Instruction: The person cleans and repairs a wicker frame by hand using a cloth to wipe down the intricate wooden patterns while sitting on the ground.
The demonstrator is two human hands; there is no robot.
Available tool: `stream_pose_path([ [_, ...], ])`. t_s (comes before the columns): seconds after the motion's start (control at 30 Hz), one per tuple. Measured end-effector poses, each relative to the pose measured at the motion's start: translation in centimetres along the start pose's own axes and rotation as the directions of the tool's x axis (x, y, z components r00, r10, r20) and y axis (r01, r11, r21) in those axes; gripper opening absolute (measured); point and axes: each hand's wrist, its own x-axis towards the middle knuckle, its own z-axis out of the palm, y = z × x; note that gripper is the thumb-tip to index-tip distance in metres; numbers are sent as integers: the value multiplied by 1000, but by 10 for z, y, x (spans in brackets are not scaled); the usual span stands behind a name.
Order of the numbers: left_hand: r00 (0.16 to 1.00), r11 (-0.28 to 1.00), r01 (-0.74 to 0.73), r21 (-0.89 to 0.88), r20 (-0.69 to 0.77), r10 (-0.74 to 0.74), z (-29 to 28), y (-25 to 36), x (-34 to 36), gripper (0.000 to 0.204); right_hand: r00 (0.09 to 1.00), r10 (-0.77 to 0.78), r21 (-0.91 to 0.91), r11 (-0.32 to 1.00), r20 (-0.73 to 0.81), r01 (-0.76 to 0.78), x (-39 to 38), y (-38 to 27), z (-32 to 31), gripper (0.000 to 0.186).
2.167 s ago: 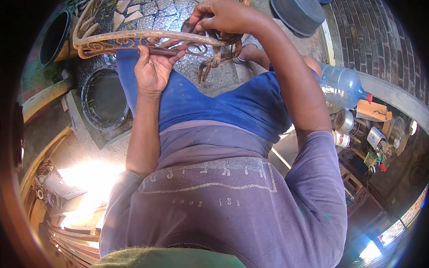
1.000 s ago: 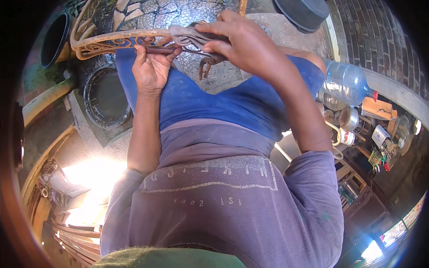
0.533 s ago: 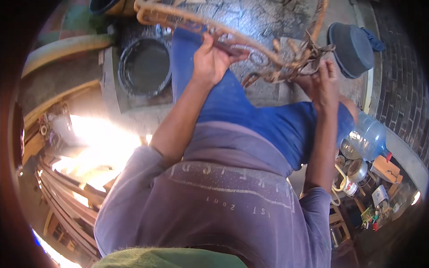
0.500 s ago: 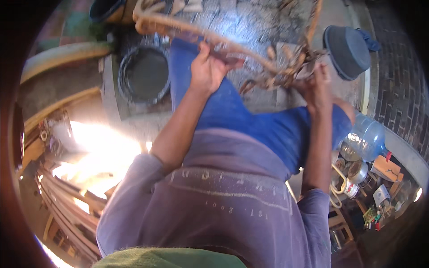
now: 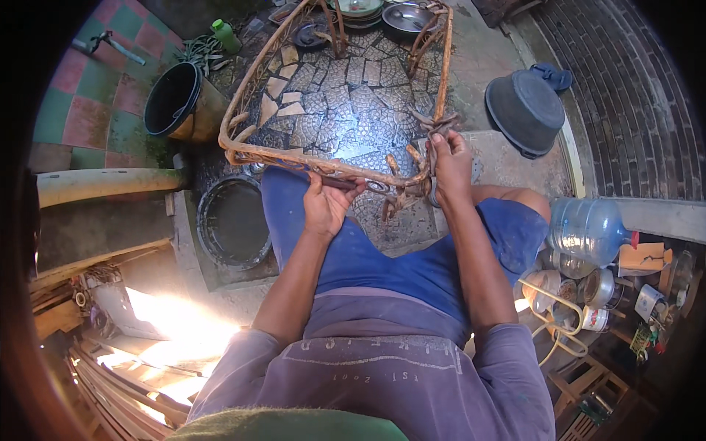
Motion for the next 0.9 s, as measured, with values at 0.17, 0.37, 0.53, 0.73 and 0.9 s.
stream_pose_path([
  [0.17,1000,998,-14,55,-25,15,-1,0,22,58,999,-44,-55,998,-13,43,21,3,6,11],
  [0.37,996,1000,-2,14,87,1,-19,2,53,51,995,-93,-127,987,39,97,52,9,2,19],
  [0.53,996,990,65,128,-74,-56,-14,1,40,61,999,-42,-70,997,14,43,45,20,1,23],
  [0.73,970,994,113,1,-218,-110,-34,-3,33,39,999,14,-69,998,30,-12,33,39,-5,23],
  [0.9,974,991,116,69,-202,-100,-32,-2,35,41,999,-42,-97,994,25,44,43,46,-9,18],
])
